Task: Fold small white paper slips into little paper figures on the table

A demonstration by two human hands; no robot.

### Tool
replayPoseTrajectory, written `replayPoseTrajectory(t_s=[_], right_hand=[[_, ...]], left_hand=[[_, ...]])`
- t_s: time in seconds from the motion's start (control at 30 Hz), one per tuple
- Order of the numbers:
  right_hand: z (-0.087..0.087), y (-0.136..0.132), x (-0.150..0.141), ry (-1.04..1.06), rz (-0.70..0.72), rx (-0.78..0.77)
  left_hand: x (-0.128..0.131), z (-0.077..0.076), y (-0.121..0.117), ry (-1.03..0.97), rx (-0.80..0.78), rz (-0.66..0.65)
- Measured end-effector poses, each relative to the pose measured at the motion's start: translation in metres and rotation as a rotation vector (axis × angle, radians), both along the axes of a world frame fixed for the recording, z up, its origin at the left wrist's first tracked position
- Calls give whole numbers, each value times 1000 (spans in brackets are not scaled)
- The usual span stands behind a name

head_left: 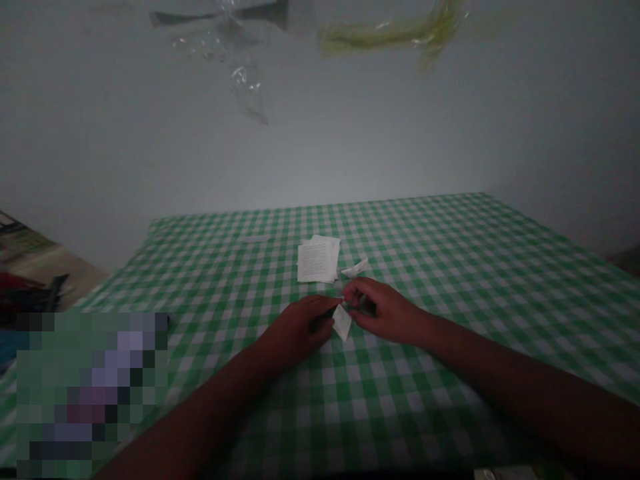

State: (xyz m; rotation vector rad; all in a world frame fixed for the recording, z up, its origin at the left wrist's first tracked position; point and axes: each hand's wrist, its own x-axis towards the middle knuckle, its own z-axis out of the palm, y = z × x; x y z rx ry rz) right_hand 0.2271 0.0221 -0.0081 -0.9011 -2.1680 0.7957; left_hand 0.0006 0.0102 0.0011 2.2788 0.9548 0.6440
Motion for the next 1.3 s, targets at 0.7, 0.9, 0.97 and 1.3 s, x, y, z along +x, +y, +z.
replayPoseTrajectory(t_s=[0.7,0.9,0.97,1.3], right_hand=[[0,-4,-3,-139,21,58],[4,-8,-4,-99,-4,34],[4,-11,-6,-71,-15,5],[-1,-12,-12,13,-112,-70]], left_hand=[[3,1,-5,72,-18,23],[5,-6,-6,-5,-70,113],[6,-6,-7,-39,-81,176],[8,-7,-9,-46,59,265]])
